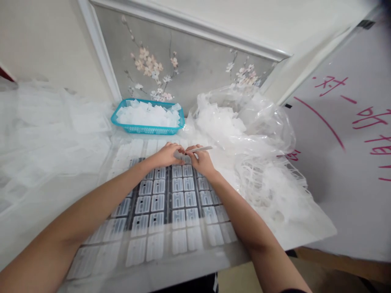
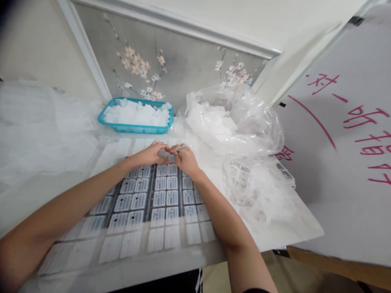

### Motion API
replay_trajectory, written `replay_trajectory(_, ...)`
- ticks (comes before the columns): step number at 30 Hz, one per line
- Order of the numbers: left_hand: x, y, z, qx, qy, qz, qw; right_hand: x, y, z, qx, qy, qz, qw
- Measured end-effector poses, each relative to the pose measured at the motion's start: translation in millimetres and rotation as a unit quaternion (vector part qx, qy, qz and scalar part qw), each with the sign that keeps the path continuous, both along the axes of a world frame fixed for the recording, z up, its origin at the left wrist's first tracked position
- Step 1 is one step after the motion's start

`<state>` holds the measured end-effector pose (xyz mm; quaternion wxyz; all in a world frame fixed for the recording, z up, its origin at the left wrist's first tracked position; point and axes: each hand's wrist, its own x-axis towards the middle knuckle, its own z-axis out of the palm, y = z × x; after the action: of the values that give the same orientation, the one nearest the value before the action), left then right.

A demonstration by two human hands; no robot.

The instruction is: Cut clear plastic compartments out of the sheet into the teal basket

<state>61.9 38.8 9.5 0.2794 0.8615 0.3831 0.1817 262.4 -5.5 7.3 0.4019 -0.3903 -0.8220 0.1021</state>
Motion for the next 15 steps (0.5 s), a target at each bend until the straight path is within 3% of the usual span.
replay_trajectory(10,-2.0,2.6,-1.0,-0.004,-0.01,-0.02,1.0,-2.5,-5.1,-1.4,0.008,0.006,-0.019,1.0)
replay_trajectory(15,-2.6,0.6,-3.5,0.026,0.023,-0.031,0.999,-7.5,-12.7,28.1,-0.015,0.148,-0.062,0.987)
